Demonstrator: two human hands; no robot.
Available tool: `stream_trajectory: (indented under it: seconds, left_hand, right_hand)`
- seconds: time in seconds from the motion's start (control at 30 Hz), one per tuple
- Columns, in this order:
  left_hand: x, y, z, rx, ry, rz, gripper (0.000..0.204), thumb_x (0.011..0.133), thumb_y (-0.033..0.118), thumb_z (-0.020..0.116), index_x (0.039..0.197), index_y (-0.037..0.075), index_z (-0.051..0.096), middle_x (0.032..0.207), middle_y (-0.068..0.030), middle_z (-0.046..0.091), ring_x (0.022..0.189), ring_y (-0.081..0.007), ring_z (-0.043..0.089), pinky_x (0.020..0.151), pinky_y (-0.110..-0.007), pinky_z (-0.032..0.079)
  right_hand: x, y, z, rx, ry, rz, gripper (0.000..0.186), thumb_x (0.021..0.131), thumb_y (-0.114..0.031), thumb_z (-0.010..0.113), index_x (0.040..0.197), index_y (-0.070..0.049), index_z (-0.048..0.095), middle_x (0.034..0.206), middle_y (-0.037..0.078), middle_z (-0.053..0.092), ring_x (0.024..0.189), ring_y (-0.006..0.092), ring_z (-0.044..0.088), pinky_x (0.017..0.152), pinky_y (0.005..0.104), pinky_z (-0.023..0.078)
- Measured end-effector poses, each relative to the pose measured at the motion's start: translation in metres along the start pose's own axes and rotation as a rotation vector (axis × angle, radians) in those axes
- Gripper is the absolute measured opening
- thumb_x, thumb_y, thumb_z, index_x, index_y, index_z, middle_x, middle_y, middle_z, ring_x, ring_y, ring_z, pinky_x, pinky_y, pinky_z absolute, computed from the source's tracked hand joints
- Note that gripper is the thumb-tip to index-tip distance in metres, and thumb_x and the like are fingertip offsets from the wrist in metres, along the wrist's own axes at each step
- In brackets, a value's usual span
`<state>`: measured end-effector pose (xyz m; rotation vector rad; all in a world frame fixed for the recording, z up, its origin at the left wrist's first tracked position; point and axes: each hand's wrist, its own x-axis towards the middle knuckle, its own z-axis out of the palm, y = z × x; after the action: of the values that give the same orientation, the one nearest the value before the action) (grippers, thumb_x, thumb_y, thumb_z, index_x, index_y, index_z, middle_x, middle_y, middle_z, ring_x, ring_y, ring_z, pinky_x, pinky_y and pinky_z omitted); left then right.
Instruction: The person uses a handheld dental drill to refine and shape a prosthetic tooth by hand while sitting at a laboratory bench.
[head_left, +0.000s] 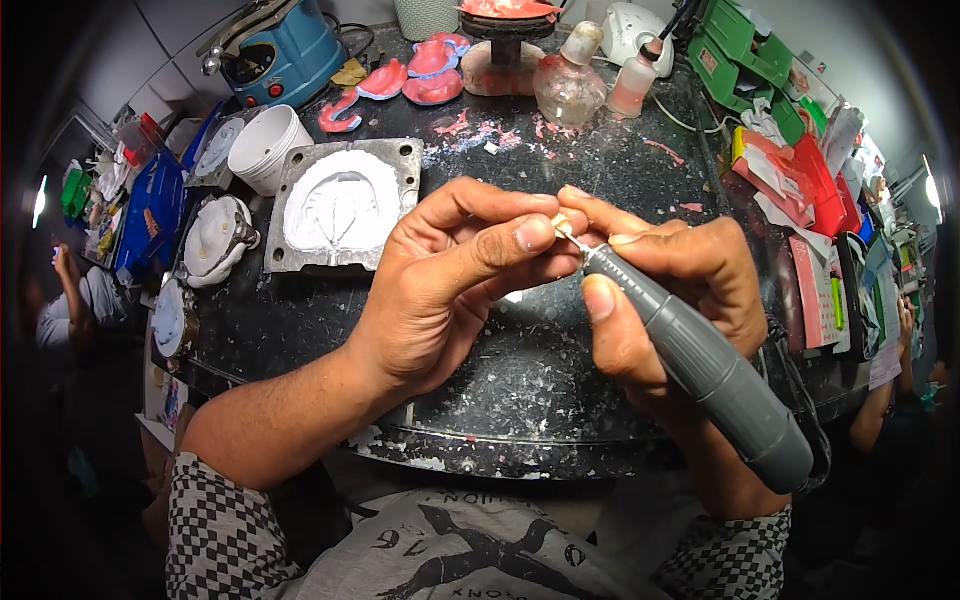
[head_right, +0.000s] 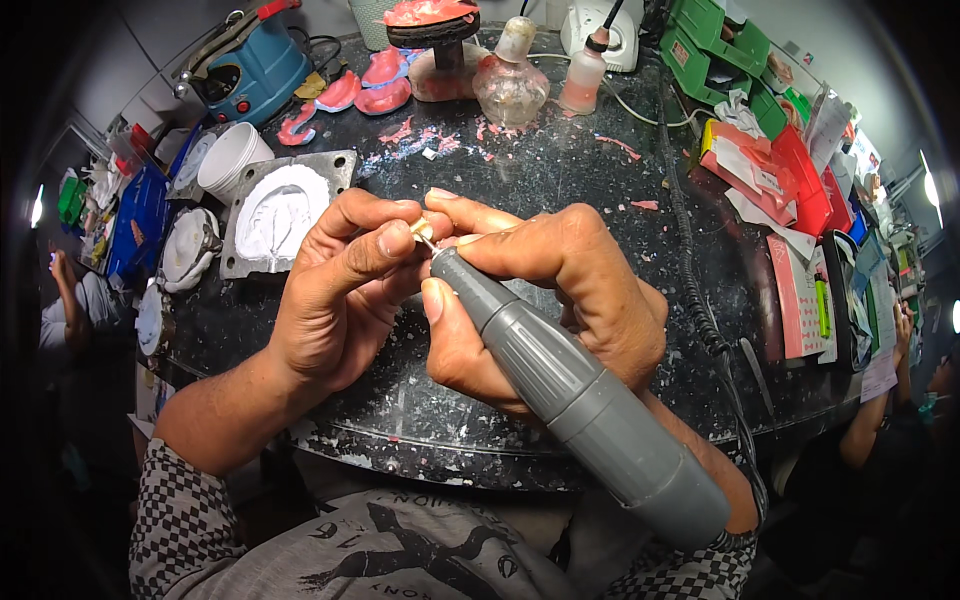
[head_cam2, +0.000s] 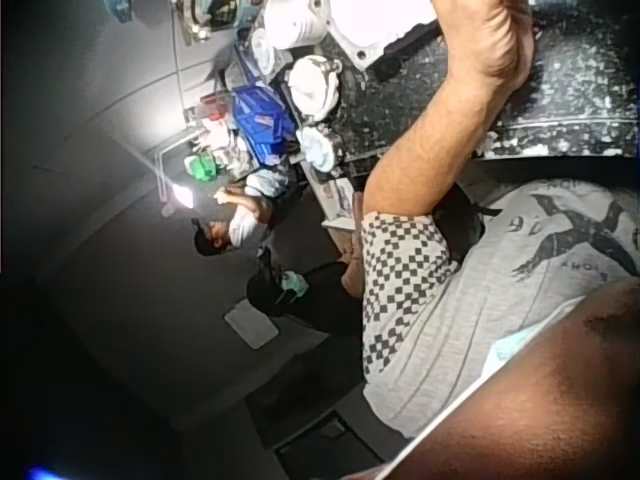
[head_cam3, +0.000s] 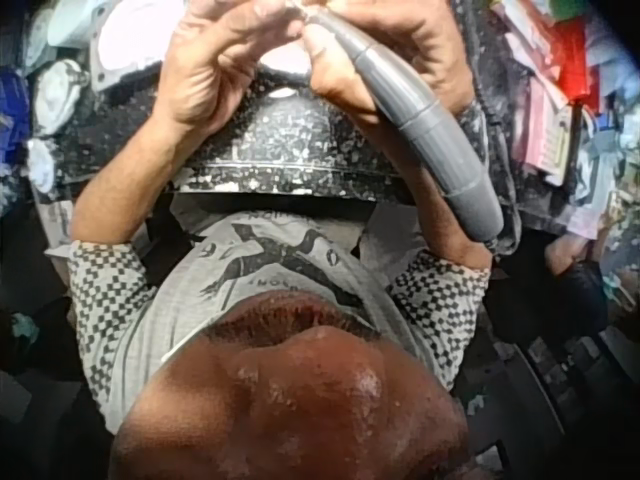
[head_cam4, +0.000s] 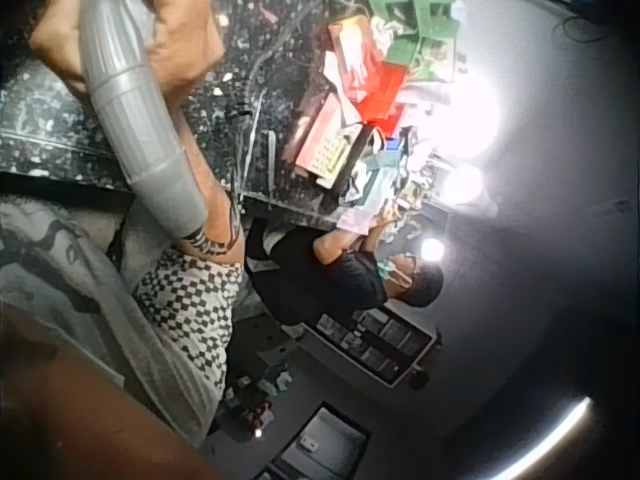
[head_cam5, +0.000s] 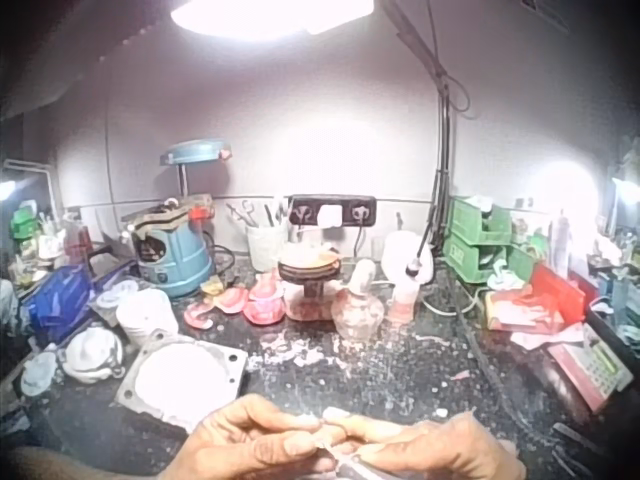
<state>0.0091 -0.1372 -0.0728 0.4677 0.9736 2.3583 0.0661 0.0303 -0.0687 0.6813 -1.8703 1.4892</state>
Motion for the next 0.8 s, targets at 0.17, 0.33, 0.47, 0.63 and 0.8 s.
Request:
stream_trajectory:
  seconds: [0.17, 0.33, 0.47, 0.63, 0.8]
  left_hand:
    - [0.0005, 0.0001, 0.0009, 0.000, 0.001, -0.005, 0.012, 0.090, 0.003, 0.062, 0.102, 0.001, 0.063, 0.103, -0.0174, 0.067, 0.096, -0.0237, 0.067, 0.089, -0.034, 0.056]
    - [0.0003, 0.0001, 0.0002, 0.011, 0.005, -0.003, 0.012, 0.090, 0.003, 0.062, 0.102, 0.000, 0.062, 0.104, -0.0177, 0.067, 0.096, -0.0239, 0.068, 0.090, -0.034, 0.056]
    - [0.0001, 0.0003, 0.0005, 0.016, 0.002, 0.009, 0.012, 0.090, 0.003, 0.062, 0.102, 0.000, 0.062, 0.104, -0.0181, 0.067, 0.096, -0.0236, 0.068, 0.090, -0.034, 0.056]
    - [0.0002, -0.0004, 0.0002, 0.020, 0.004, 0.008, 0.012, 0.090, 0.003, 0.062, 0.102, 0.000, 0.062, 0.104, -0.0181, 0.067, 0.096, -0.0233, 0.068, 0.090, -0.034, 0.056]
    - [0.0006, 0.0000, 0.0003, 0.027, 0.001, 0.008, 0.012, 0.090, 0.004, 0.062, 0.102, 0.000, 0.062, 0.104, -0.0182, 0.067, 0.097, -0.0237, 0.067, 0.090, -0.034, 0.056]
  right_hand:
    - [0.0008, 0.0049, 0.0087, 0.082, 0.185, -0.025, 0.022, 0.071, 0.008, 0.067, 0.089, 0.003, 0.056, 0.074, 0.006, 0.059, 0.077, 0.0171, 0.068, 0.088, 0.0470, 0.055]
    - [0.0017, 0.0072, 0.0104, 0.104, 0.236, -0.056, 0.022, 0.068, 0.009, 0.070, 0.086, 0.004, 0.057, 0.074, 0.007, 0.061, 0.075, 0.0165, 0.069, 0.085, 0.0446, 0.058]
    - [0.0026, 0.0078, 0.0097, 0.079, 0.216, -0.065, 0.021, 0.068, 0.009, 0.069, 0.085, 0.004, 0.057, 0.074, 0.007, 0.061, 0.074, 0.0160, 0.069, 0.085, 0.0444, 0.058]
    - [0.0023, 0.0079, 0.0100, 0.090, 0.220, -0.068, 0.021, 0.068, 0.008, 0.069, 0.085, 0.004, 0.058, 0.075, 0.007, 0.061, 0.074, 0.0160, 0.069, 0.085, 0.0441, 0.058]
    - [0.0021, 0.0075, 0.0097, 0.068, 0.226, -0.065, 0.021, 0.067, 0.008, 0.070, 0.085, 0.004, 0.058, 0.075, 0.007, 0.061, 0.074, 0.0163, 0.069, 0.085, 0.0445, 0.058]
